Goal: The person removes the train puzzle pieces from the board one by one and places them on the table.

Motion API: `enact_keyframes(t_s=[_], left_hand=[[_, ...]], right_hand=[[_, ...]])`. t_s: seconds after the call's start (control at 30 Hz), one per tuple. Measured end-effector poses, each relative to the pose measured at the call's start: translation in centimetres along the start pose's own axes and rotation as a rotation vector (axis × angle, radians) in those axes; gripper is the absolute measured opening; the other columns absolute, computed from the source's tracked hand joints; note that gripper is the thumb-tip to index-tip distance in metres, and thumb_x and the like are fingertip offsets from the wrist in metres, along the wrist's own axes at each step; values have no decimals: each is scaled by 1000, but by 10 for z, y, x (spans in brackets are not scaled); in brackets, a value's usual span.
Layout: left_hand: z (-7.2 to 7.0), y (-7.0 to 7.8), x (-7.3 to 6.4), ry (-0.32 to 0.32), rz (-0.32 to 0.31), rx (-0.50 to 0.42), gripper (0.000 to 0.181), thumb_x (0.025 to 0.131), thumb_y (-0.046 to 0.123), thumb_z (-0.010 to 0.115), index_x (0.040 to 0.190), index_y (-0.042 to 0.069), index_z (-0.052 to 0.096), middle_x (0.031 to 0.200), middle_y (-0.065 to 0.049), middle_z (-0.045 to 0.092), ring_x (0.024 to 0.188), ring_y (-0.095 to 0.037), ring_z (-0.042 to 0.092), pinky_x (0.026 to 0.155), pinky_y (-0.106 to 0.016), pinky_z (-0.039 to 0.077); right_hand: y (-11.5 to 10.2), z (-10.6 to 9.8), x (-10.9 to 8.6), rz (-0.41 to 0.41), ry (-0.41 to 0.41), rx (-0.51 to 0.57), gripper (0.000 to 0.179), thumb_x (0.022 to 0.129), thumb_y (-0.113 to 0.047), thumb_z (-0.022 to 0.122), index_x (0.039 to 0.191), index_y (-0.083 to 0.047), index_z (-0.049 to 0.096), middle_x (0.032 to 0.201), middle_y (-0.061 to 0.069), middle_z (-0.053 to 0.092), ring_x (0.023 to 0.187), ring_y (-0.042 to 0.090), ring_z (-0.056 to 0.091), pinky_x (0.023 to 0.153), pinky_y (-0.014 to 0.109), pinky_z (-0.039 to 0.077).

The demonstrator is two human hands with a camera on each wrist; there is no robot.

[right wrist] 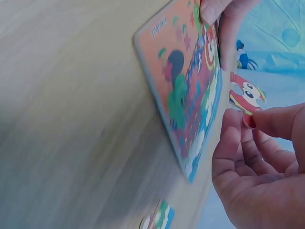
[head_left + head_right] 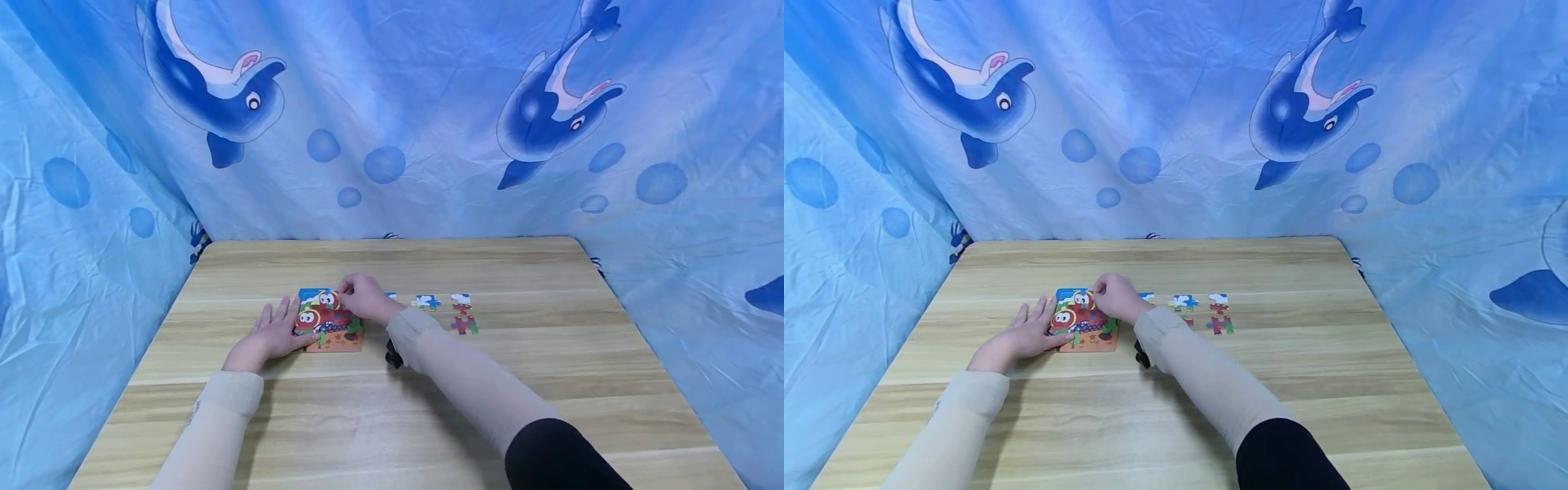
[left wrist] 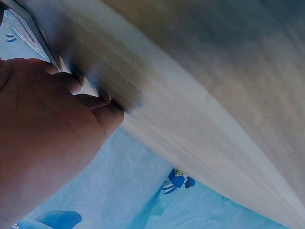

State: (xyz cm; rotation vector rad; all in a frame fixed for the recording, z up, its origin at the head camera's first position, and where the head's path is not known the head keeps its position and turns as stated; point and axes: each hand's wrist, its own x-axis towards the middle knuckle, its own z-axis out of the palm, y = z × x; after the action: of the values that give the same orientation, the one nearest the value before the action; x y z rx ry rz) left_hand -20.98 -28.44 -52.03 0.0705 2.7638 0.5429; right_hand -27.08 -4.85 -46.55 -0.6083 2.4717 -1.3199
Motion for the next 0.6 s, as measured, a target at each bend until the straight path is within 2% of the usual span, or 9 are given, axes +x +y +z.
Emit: enact_keyframes(t_s=[0.2, 0.37, 0.6], left_hand=[[-1, 3, -2, 12, -7, -18, 122, 84, 85, 50, 164, 8, 0, 167, -24, -6, 145, -53, -17, 114, -67, -3], [-2, 4, -4, 8, -8, -34, 126, 81, 87, 50, 164, 8, -1, 167, -23, -8, 145, -53, -20, 113, -67, -6], [-5, 8, -7, 4, 0, -60, 123, 83, 84, 53, 164, 9, -2, 167, -22, -9, 144, -52, -21, 113, -67, -7]], right_hand=[[10, -20, -10, 10, 12, -12, 5, 102, -16, 66, 103, -11, 68, 89, 5, 65, 71, 16, 60, 59, 28, 51], [24, -37, -19, 12, -5, 11, 16, 103, -14, 63, 117, -12, 70, 97, 13, 69, 69, 24, 62, 52, 31, 49], [37, -54, -30, 6, -17, 15, 16, 101, -11, 64, 114, -9, 73, 94, 13, 71, 79, 32, 67, 58, 33, 54]])
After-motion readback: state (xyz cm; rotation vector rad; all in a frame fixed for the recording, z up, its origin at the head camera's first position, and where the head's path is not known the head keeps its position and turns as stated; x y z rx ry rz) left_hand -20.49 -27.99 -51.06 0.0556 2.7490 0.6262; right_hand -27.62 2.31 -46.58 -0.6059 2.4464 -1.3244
